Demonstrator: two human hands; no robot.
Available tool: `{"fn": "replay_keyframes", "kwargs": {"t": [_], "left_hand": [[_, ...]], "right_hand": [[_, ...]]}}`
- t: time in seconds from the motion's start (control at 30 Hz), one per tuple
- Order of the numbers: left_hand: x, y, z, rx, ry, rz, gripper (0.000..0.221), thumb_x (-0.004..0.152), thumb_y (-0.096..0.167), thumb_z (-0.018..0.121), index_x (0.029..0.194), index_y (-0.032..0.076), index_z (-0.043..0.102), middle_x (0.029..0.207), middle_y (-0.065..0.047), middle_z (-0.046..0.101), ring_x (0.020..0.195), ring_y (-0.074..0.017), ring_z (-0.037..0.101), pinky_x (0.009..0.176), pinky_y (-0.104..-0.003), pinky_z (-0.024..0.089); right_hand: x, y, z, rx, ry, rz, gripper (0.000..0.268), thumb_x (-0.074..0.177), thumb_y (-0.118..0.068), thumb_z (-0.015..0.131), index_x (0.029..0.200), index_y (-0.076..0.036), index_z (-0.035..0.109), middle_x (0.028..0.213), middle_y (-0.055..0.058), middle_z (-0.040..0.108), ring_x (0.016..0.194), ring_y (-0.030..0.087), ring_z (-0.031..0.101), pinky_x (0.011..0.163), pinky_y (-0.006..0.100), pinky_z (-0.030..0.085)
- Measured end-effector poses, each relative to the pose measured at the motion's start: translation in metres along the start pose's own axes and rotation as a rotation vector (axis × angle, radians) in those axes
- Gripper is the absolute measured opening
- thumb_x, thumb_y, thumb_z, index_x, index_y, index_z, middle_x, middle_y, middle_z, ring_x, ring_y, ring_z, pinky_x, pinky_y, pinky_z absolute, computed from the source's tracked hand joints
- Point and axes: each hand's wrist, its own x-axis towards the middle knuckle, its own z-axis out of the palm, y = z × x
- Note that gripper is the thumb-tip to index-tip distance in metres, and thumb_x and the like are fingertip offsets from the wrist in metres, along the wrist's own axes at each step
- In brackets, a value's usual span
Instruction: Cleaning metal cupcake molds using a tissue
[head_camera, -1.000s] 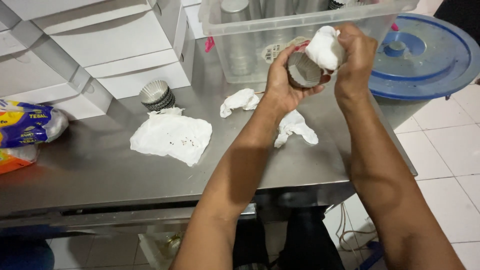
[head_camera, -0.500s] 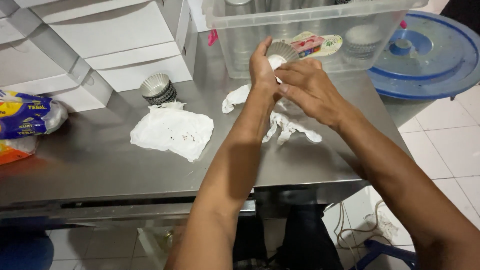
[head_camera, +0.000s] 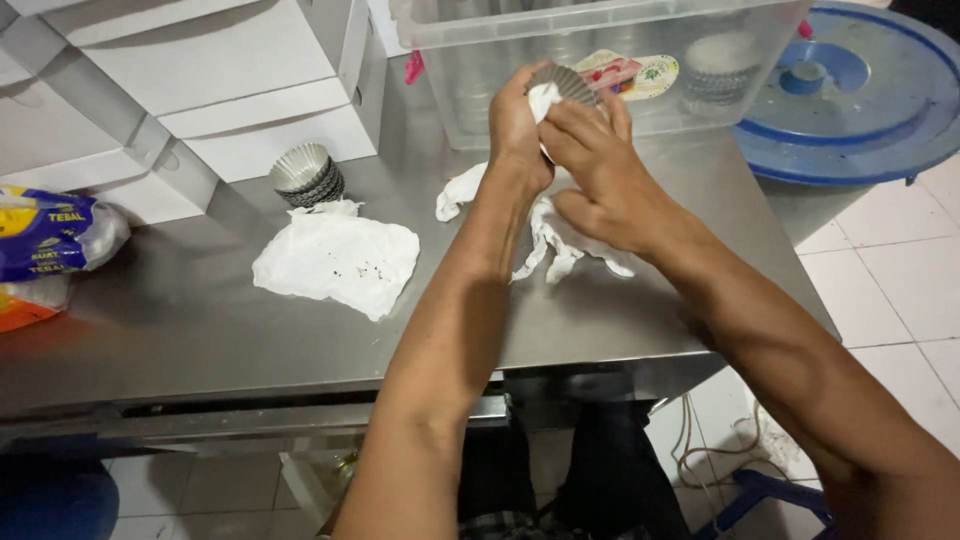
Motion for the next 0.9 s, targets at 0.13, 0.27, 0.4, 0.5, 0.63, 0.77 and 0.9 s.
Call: {"fn": "replay_keyframes", "kwargs": {"t": [0.13, 0.27, 0.4, 0.5, 0.63, 0.77, 0.9], "left_hand": [[-0.015, 0.003, 0.006, 0.264, 0.027, -0.106, 0.018, 0.08, 0.034, 0.064, 0.067, 0.023, 0.057, 0.057, 0.004, 0.057, 0.05, -0.016, 0.051, 0.045, -0.038, 0.033], [-0.041, 0.014, 0.018, 0.361, 0.066, -0.007, 0.019, 0.075, 0.031, 0.065, 0.067, 0.016, 0.057, 0.058, 0.0, 0.053, 0.05, -0.0185, 0.047, 0.044, -0.04, 0.03], [-0.026, 0.003, 0.012, 0.194, 0.07, 0.005, 0.011, 0.077, 0.017, 0.066, 0.07, 0.008, 0.064, 0.067, -0.005, 0.065, 0.057, -0.0206, 0.058, 0.051, -0.034, 0.043], [-0.016, -0.002, 0.009, 0.186, 0.045, -0.059, 0.01, 0.073, 0.02, 0.065, 0.066, 0.014, 0.062, 0.06, -0.003, 0.062, 0.05, -0.02, 0.056, 0.046, -0.035, 0.043], [-0.026, 0.005, 0.011, 0.372, -0.152, -0.245, 0.029, 0.083, 0.049, 0.059, 0.087, 0.021, 0.065, 0.073, 0.0, 0.066, 0.064, -0.0208, 0.061, 0.057, -0.042, 0.047], [-0.031, 0.011, 0.013, 0.236, -0.19, -0.259, 0.047, 0.07, 0.043, 0.074, 0.109, 0.017, 0.065, 0.111, -0.011, 0.071, 0.099, -0.0326, 0.067, 0.088, -0.056, 0.053], [0.002, -0.004, -0.001, -0.046, -0.224, -0.177, 0.02, 0.079, 0.023, 0.081, 0.097, 0.016, 0.076, 0.094, -0.002, 0.077, 0.083, -0.0198, 0.072, 0.07, -0.042, 0.06]], "right_hand": [[-0.007, 0.015, 0.009, -0.555, 0.039, -0.066, 0.065, 0.068, 0.002, 0.062, 0.132, 0.009, 0.055, 0.132, 0.025, 0.054, 0.125, 0.046, 0.057, 0.111, 0.078, 0.006], [-0.011, 0.006, 0.004, -0.682, 0.109, -0.137, 0.036, 0.066, 0.0, 0.058, 0.102, 0.002, 0.059, 0.098, 0.015, 0.054, 0.09, 0.037, 0.052, 0.113, 0.065, 0.025], [-0.008, 0.012, 0.006, -0.686, 0.107, -0.154, 0.023, 0.073, -0.001, 0.058, 0.095, -0.003, 0.057, 0.093, 0.014, 0.053, 0.088, 0.036, 0.051, 0.107, 0.06, 0.032], [-0.005, 0.009, -0.006, -0.498, -0.014, -0.01, 0.029, 0.073, 0.005, 0.05, 0.101, -0.002, 0.056, 0.09, 0.016, 0.048, 0.091, 0.037, 0.048, 0.099, 0.055, 0.029], [-0.005, 0.012, -0.028, 0.363, 0.144, 0.329, 0.024, 0.085, -0.001, 0.064, 0.108, -0.009, 0.063, 0.097, 0.0, 0.059, 0.088, 0.013, 0.055, 0.078, 0.028, 0.042], [-0.011, 0.039, -0.033, 0.7, 0.432, 0.35, 0.025, 0.097, -0.001, 0.081, 0.101, -0.015, 0.061, 0.095, -0.002, 0.067, 0.084, 0.009, 0.063, 0.075, 0.024, 0.056], [-0.013, 0.059, -0.038, 0.619, 0.605, 0.39, 0.035, 0.092, 0.004, 0.083, 0.106, -0.013, 0.056, 0.089, 0.002, 0.062, 0.077, 0.009, 0.061, 0.072, 0.022, 0.051]]}}
